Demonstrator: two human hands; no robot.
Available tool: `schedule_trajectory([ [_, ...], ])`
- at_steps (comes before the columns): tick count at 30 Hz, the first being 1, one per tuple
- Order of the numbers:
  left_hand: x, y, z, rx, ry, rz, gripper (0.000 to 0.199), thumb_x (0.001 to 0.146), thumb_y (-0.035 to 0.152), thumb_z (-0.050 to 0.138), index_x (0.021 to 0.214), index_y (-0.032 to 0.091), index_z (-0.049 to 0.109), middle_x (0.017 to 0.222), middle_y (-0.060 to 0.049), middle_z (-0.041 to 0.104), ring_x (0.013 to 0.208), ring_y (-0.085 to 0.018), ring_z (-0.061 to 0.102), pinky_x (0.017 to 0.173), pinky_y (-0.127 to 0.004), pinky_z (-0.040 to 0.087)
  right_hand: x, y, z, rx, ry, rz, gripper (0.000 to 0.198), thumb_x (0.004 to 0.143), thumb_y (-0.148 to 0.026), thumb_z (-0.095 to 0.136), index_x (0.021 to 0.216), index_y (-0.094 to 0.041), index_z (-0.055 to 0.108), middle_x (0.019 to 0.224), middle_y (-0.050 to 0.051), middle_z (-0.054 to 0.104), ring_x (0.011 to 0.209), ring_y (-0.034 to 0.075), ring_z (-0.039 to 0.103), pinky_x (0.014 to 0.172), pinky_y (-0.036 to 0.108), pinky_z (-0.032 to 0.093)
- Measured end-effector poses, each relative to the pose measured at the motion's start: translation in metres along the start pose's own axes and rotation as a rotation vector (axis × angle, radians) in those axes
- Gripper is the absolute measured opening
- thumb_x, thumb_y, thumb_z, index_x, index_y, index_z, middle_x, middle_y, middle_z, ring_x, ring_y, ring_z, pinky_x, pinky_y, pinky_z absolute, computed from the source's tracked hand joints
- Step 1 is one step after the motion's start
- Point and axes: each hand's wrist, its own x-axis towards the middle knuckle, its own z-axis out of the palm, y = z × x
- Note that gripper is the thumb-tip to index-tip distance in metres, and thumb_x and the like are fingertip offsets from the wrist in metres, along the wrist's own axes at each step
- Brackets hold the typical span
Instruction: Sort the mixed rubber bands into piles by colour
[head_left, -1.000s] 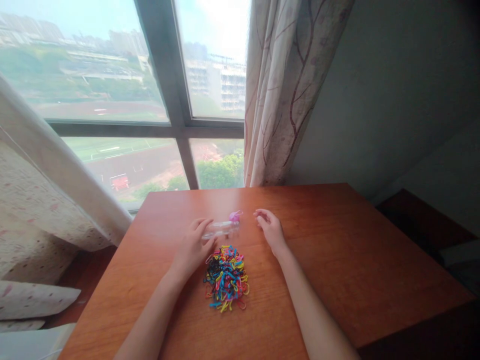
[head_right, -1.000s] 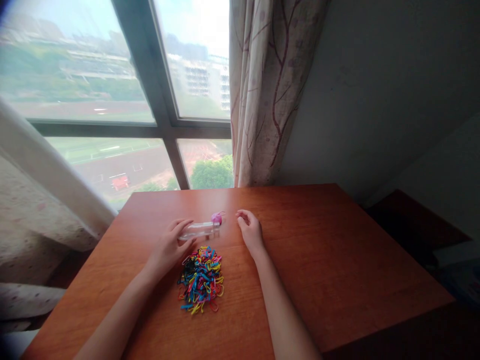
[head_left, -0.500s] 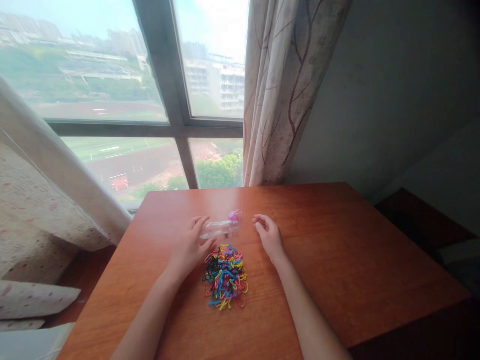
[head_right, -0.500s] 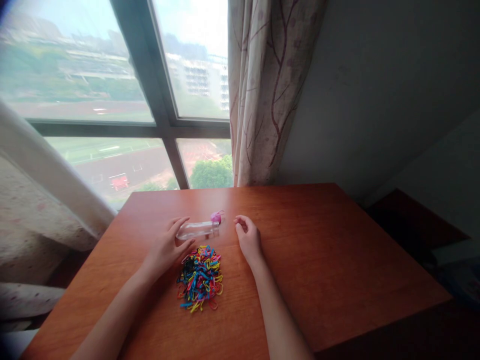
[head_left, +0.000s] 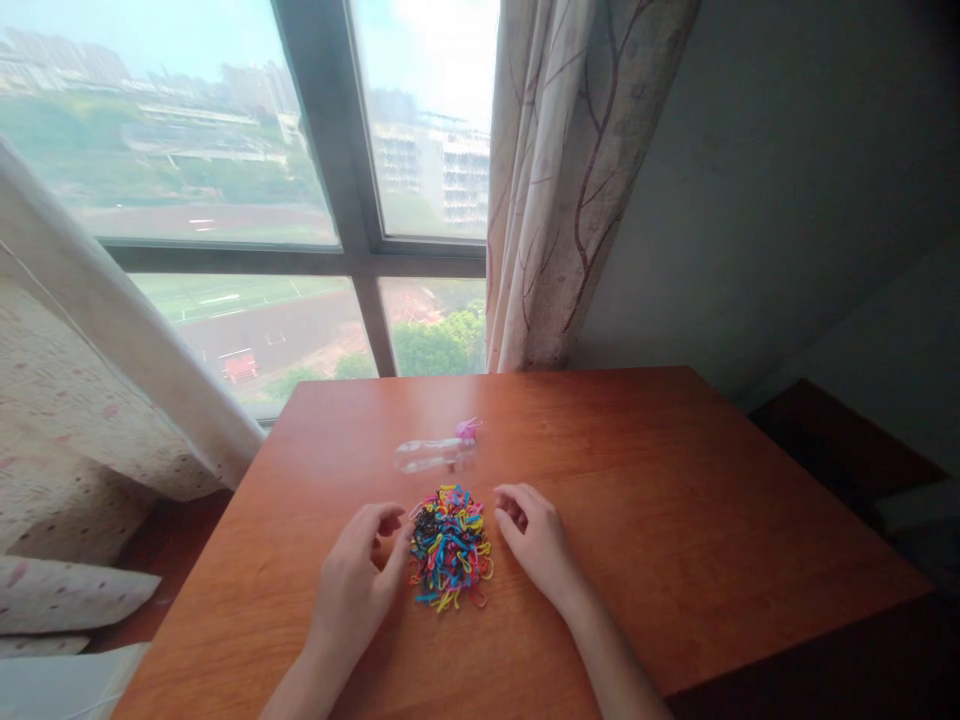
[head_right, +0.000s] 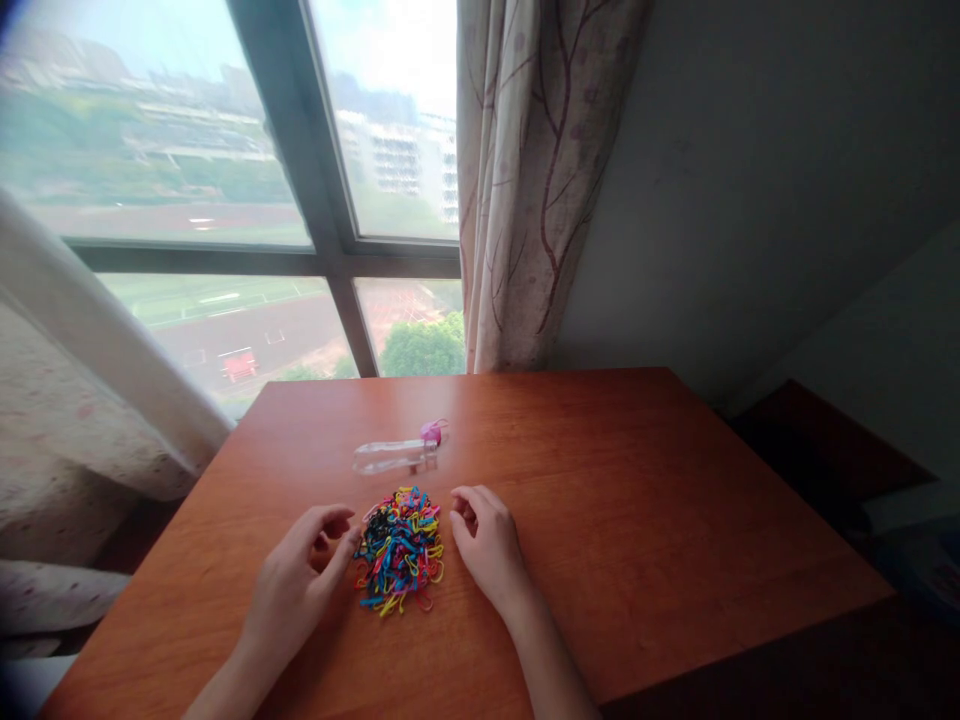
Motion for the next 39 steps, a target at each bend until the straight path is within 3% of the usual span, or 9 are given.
schedule_trajectory([
  [5,-0.031,0.003,-0.004,0.017,-0.091,-0.006,0.017,0.091,0.038,0.055,0.097,0.023,0.059,0.079,0.0,0.067,0.069,-0.017,0.065,0.063,-0.026,0.052,-0.031,-0.021,-0.014,-0.249,-0.186,-0.024,0.016,0.08,-0.006,0.064,0.084,-0.021,0.064,0.082,-0.001,0.061,0.079,0.017,0.056,0.072,0.026,0.042],
  [9,-0.035,0.003,-0.005,0.022,-0.114,0.009,0.016,0.091,0.038,0.055,0.095,0.023,0.06,0.076,0.001,0.066,0.067,-0.017,0.064,0.063,-0.027,0.052,-0.052,-0.034,-0.019,-0.331,-0.257,0.002,0.02,0.076,-0.007,0.074,0.082,-0.023,0.063,0.085,-0.002,0.061,0.083,0.017,0.055,0.076,0.026,0.042],
  [18,-0.031,0.0,-0.001,-0.01,-0.187,-0.042,0.018,0.092,0.038,0.053,0.098,0.023,0.06,0.078,-0.001,0.067,0.069,-0.017,0.064,0.064,-0.027,0.051,-0.06,-0.036,-0.001,-0.457,-0.201,-0.022,0.023,0.075,-0.01,0.078,0.081,-0.024,0.061,0.084,-0.002,0.062,0.081,0.019,0.056,0.075,0.028,0.039],
  [28,-0.032,0.002,-0.003,0.039,-0.198,-0.067,0.021,0.092,0.039,0.051,0.081,0.023,0.056,0.068,0.002,0.061,0.061,-0.016,0.059,0.058,-0.026,0.047,-0.049,-0.03,0.012,-0.439,-0.171,-0.06,0.018,0.08,-0.011,0.074,0.083,-0.024,0.063,0.081,-0.002,0.062,0.079,0.019,0.056,0.073,0.03,0.039],
  [39,-0.046,0.011,-0.007,0.183,-0.229,0.086,0.018,0.09,0.036,0.055,0.078,0.024,0.057,0.075,-0.002,0.063,0.069,-0.021,0.059,0.066,-0.033,0.045,-0.056,-0.026,-0.01,-0.248,-0.21,-0.046,0.021,0.082,-0.003,0.064,0.088,-0.023,0.062,0.087,-0.001,0.063,0.083,0.018,0.057,0.074,0.027,0.043],
])
